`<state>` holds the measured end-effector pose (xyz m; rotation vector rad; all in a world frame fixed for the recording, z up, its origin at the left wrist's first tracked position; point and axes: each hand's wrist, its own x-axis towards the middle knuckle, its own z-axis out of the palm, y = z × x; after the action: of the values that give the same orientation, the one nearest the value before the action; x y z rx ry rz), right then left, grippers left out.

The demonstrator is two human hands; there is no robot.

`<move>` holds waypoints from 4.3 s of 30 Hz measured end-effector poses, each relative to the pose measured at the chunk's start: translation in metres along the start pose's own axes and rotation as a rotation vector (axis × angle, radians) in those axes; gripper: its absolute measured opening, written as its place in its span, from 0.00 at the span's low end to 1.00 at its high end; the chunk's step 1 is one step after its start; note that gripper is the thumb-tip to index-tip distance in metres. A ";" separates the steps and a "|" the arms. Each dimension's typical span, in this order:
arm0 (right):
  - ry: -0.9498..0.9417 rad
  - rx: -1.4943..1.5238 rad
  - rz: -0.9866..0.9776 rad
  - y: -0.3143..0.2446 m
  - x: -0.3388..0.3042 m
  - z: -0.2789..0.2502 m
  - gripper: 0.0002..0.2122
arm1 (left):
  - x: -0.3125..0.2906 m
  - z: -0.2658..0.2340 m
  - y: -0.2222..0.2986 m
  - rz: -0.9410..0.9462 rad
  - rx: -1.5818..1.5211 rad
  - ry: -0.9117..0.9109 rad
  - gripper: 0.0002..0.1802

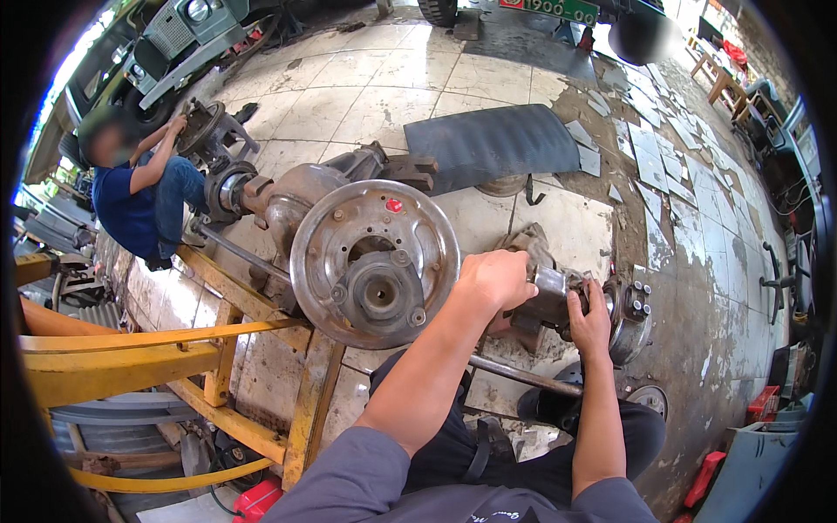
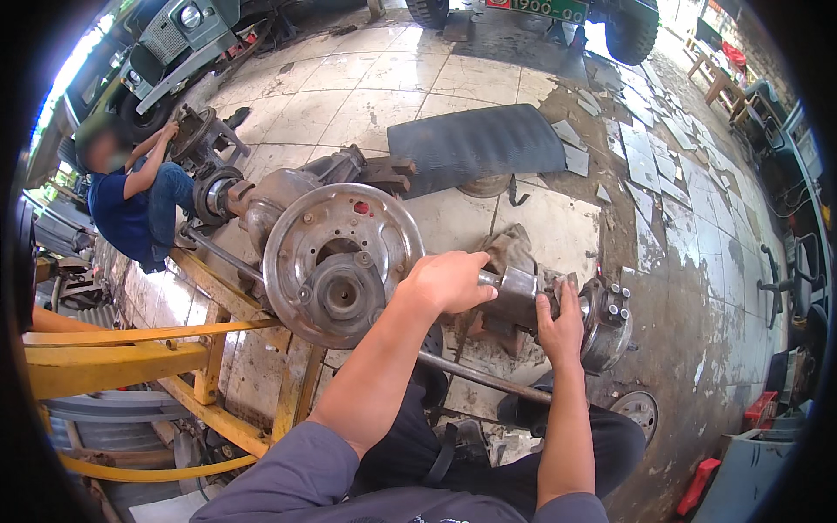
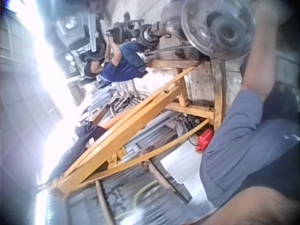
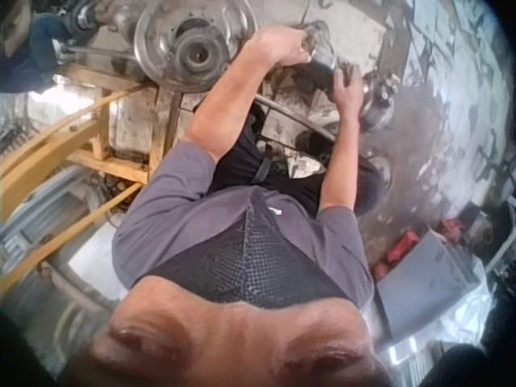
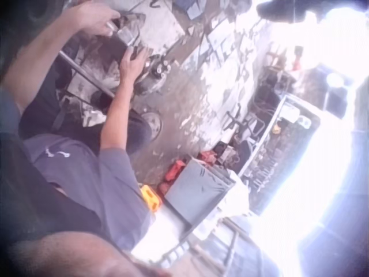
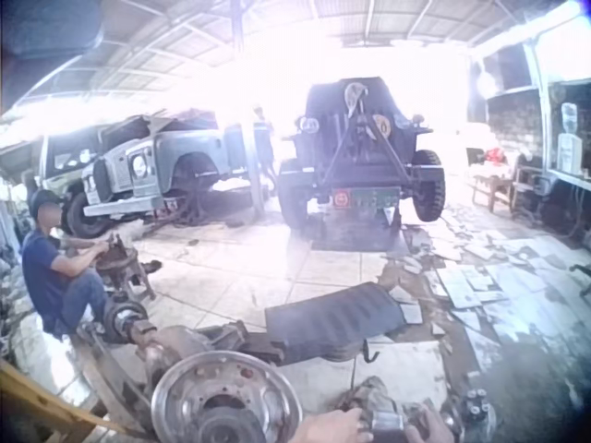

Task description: The person sits on the floor and scrubs a vehicle axle assembly with a reddish abrasive pad, rotating the axle to reach different areas. The person repeatedly rubs the hub and shaft sections, occasionally pausing to reposition the pad.

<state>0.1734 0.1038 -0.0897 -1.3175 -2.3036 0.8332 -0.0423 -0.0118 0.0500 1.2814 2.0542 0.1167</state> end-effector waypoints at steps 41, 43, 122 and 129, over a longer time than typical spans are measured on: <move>0.050 0.048 0.027 0.000 -0.003 0.007 0.29 | 0.006 0.007 0.007 -0.019 0.043 0.013 0.29; 0.090 0.033 0.008 0.003 -0.010 0.008 0.29 | 0.003 0.003 0.009 -0.038 0.034 -0.032 0.35; -0.040 0.424 0.126 -0.003 0.012 -0.115 0.23 | 0.029 0.026 0.004 0.125 0.036 0.013 0.37; -0.009 1.097 0.253 -0.010 0.027 -0.127 0.23 | 0.028 0.030 0.021 0.229 -0.106 0.087 0.35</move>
<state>0.2255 0.1630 0.0142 -1.0271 -1.2421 1.7998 -0.0154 0.0134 0.0216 1.4631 1.9381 0.3874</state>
